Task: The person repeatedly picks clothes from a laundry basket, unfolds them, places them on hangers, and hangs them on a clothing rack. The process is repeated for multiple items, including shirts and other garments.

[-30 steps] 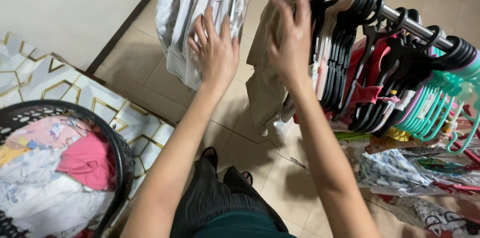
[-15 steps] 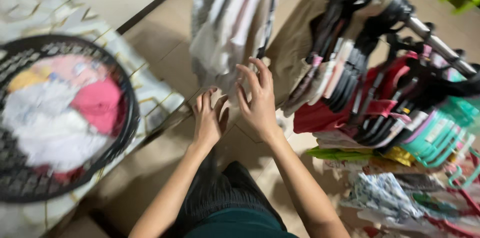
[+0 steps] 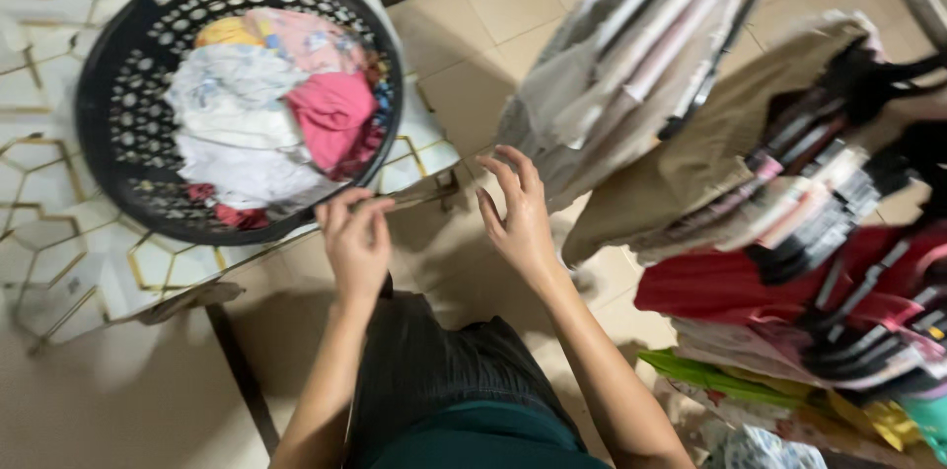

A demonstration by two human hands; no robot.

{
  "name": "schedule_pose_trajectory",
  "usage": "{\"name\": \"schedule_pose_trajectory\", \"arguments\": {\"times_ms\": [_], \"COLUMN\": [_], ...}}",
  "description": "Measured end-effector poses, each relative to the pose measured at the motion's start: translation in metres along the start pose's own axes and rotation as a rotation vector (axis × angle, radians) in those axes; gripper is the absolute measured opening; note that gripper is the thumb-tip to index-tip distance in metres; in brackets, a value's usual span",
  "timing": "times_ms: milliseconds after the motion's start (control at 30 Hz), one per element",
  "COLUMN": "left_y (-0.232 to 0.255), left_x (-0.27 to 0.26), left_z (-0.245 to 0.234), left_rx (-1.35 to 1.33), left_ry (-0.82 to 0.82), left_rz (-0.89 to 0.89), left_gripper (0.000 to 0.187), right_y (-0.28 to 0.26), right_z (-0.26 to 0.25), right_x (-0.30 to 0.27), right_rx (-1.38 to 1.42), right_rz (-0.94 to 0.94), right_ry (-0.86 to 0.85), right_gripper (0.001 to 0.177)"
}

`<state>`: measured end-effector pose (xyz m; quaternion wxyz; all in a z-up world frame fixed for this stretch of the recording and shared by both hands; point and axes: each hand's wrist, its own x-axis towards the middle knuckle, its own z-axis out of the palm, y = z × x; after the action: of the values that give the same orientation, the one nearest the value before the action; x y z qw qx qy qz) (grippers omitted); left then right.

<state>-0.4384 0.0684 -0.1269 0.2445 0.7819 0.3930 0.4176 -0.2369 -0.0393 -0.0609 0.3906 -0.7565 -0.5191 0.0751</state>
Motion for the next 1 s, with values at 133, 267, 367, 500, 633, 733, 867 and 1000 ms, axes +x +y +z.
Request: {"name": "schedule_pose_trajectory", "arguments": {"times_ms": [133, 267, 367, 500, 633, 733, 867, 1000], "left_y": [-0.071, -0.159, -0.215, -0.269, -0.315, -0.337, -0.352, -0.351], "left_x": [0.029, 0.068, 0.086, 0.093, 0.088, 0.081, 0.102, 0.158], "left_z": [-0.028, -0.042, -0.035, -0.017, 0.008, 0.024, 0.022, -0.013], "left_rx": [0.09, 0.116, 0.266, 0.539, 0.593, 0.575, 0.626, 0.184], "left_ry": [0.018, -0.237, -0.582, -0.946, -1.083, -1.081, -1.178, -1.109], "left_rz": [-0.058, -0.221, -0.388, -0.279, -0.112, -0.067, 0.062, 0.0], "left_gripper": [0.015, 0.013, 0.017, 0.047, 0.053, 0.028, 0.023, 0.034], "right_y": [-0.018, -0.043, -0.063, -0.088, -0.104, -0.11, -0.115, -0.119], "right_z": [0.03, 0.06, 0.087, 0.118, 0.142, 0.154, 0.168, 0.177], "right_x": [0.01, 0.027, 0.041, 0.055, 0.066, 0.073, 0.077, 0.083], "right_rx": [0.059, 0.083, 0.115, 0.153, 0.148, 0.141, 0.118, 0.104], "right_rz": [-0.008, 0.007, 0.009, 0.009, 0.041, 0.071, 0.084, 0.115], "right_ry": [-0.03, -0.04, -0.049, -0.077, -0.072, -0.061, -0.035, -0.021], "right_gripper": [0.039, 0.037, 0.037, 0.037, 0.037, 0.036, 0.034, 0.033]}}
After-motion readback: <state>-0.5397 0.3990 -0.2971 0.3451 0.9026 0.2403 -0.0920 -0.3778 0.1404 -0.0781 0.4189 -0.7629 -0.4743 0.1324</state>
